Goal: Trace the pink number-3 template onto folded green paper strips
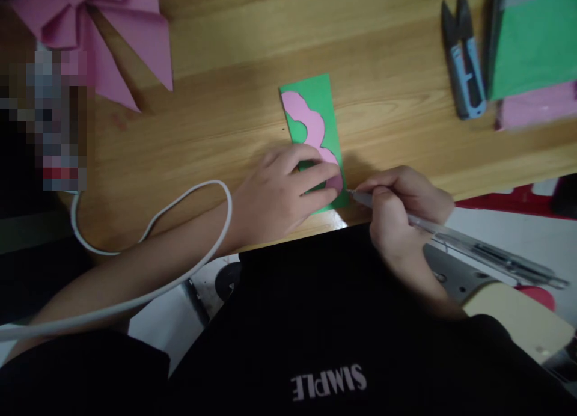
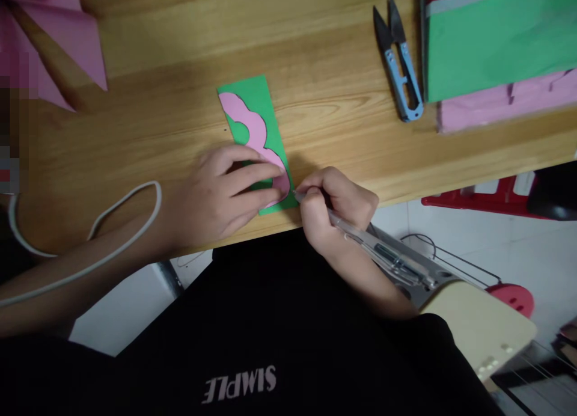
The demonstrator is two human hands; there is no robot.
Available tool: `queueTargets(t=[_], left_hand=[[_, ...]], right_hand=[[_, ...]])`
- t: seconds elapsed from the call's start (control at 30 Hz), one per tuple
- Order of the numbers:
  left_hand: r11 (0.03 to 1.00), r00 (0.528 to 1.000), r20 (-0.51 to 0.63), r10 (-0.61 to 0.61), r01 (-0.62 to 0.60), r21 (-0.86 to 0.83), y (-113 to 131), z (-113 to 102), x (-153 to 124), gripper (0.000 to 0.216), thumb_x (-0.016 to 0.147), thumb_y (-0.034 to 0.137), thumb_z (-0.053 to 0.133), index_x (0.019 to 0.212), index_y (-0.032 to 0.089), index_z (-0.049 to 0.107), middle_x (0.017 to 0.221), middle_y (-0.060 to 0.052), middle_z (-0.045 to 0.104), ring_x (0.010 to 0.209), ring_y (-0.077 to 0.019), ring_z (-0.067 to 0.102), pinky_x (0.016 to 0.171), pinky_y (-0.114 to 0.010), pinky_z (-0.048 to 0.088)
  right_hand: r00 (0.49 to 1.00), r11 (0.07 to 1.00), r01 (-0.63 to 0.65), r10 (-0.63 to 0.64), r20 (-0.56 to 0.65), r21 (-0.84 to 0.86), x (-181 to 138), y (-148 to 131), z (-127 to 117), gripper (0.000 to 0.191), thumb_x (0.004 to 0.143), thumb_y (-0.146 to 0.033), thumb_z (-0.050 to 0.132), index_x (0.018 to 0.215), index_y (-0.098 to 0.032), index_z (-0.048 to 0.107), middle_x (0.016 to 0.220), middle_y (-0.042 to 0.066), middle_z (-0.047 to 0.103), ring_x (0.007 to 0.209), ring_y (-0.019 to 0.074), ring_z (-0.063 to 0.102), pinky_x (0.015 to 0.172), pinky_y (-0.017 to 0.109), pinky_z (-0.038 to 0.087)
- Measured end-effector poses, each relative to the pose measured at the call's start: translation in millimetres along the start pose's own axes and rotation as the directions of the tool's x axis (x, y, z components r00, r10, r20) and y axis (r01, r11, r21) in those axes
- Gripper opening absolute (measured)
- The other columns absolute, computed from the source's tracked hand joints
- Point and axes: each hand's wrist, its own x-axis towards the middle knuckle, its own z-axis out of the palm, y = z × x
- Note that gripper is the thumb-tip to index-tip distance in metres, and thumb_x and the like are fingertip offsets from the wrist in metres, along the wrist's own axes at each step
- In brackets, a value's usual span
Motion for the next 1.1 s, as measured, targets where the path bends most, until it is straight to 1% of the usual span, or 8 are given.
queueTargets(t=[0.13, 0.23, 0.37, 0.53, 0.7, 0.8, 0.9, 1.1], left_hand=[[1.0, 1.0, 0.012, 0.005, -0.006, 0.02, 0.1, -1.1, 0.4, 0.017, 0.1, 0.024, 0.053, 0.108, 0.025, 0.068, 0.122, 0.0, 0.069, 0.117, -0.0246, 0.059, 0.091, -0.042, 0.05], [1.0, 1.0, 0.024, 0.006, -0.007, 0.021, 0.3, -1.8, 0.8, 0.018, 0.101, 0.024, 0.052, 0.108, 0.025, 0.068, 0.121, -0.001, 0.069, 0.117, -0.024, 0.058, 0.091, -0.041, 0.05], [1.0, 0.999, 0.031, 0.01, -0.011, 0.014, 0.1, -2.2, 0.7, 0.018, 0.101, 0.023, 0.051, 0.106, 0.025, 0.068, 0.121, -0.001, 0.068, 0.117, -0.0239, 0.058, 0.092, -0.042, 0.049], [0.997, 0.999, 0.017, 0.044, -0.045, 0.055, -0.9, -1.7, 0.4, 0.019, 0.101, 0.023, 0.049, 0.103, 0.023, 0.068, 0.122, 0.001, 0.069, 0.117, -0.0255, 0.058, 0.091, -0.042, 0.05], [0.996, 0.998, -0.013, 0.06, -0.059, 0.061, -1.7, -1.7, 0.8, 0.021, 0.101, 0.022, 0.047, 0.102, 0.022, 0.068, 0.121, 0.002, 0.07, 0.113, -0.0259, 0.06, 0.087, -0.042, 0.05], [0.994, 0.996, -0.042, 0.084, -0.08, 0.073, -2.3, -1.6, 1.3, 0.018, 0.101, 0.022, 0.049, 0.102, 0.021, 0.067, 0.12, 0.002, 0.07, 0.111, -0.0262, 0.061, 0.085, -0.041, 0.05], [0.994, 0.995, -0.054, 0.084, -0.079, 0.079, -2.8, -0.9, 1.5, 0.018, 0.101, 0.022, 0.049, 0.102, 0.021, 0.067, 0.12, 0.003, 0.07, 0.11, -0.025, 0.061, 0.086, -0.04, 0.049], [0.996, 0.993, -0.084, 0.078, -0.074, 0.055, -2.8, 1.7, 0.6, 0.02, 0.102, 0.023, 0.048, 0.103, 0.023, 0.068, 0.118, 0.004, 0.071, 0.111, -0.0249, 0.061, 0.087, -0.04, 0.049]], right_hand=[[0.999, 0.999, -0.034, 0.034, 0.004, -0.022, -1.0, 2.4, 2.3, 0.021, 0.075, -0.011, 0.051, 0.067, -0.026, 0.065, 0.055, -0.003, 0.061, 0.048, 0.0121, 0.053, 0.047, 0.026, 0.042], [1.0, 1.0, 0.004, -0.003, -0.021, 0.009, -1.4, 4.2, 3.6, 0.021, 0.073, -0.012, 0.051, 0.066, -0.026, 0.065, 0.054, -0.003, 0.06, 0.047, 0.0116, 0.052, 0.046, 0.026, 0.042], [1.0, 1.0, -0.003, 0.003, 0.031, 0.005, -1.2, 1.8, 1.7, 0.019, 0.073, -0.012, 0.051, 0.065, -0.024, 0.064, 0.052, -0.004, 0.059, 0.047, 0.0117, 0.053, 0.046, 0.026, 0.042], [0.994, 1.0, -0.012, 0.013, 0.106, -0.01, -1.2, -3.9, -2.3, 0.022, 0.074, -0.008, 0.053, 0.067, -0.026, 0.064, 0.053, -0.004, 0.059, 0.047, 0.012, 0.053, 0.047, 0.026, 0.045], [0.991, 1.0, 0.02, -0.019, 0.133, -0.005, -2.4, -5.2, -2.0, 0.023, 0.073, -0.007, 0.053, 0.066, -0.026, 0.064, 0.053, -0.005, 0.059, 0.046, 0.0117, 0.053, 0.045, 0.026, 0.044], [0.988, 1.0, 0.011, -0.007, 0.156, -0.02, -3.2, -6.3, -1.4, 0.024, 0.074, -0.007, 0.054, 0.067, -0.027, 0.064, 0.054, -0.005, 0.06, 0.046, 0.0121, 0.053, 0.046, 0.027, 0.046], [0.989, 1.0, -0.011, 0.015, 0.15, -0.029, -3.9, -6.2, -1.2, 0.023, 0.074, -0.008, 0.054, 0.066, -0.028, 0.064, 0.054, -0.004, 0.06, 0.046, 0.0123, 0.053, 0.046, 0.028, 0.046], [0.998, 1.0, 0.002, -0.001, 0.069, -0.01, -2.8, -2.1, -0.1, 0.023, 0.073, -0.009, 0.05, 0.065, -0.025, 0.063, 0.055, -0.004, 0.062, 0.046, 0.012, 0.054, 0.045, 0.026, 0.044]])
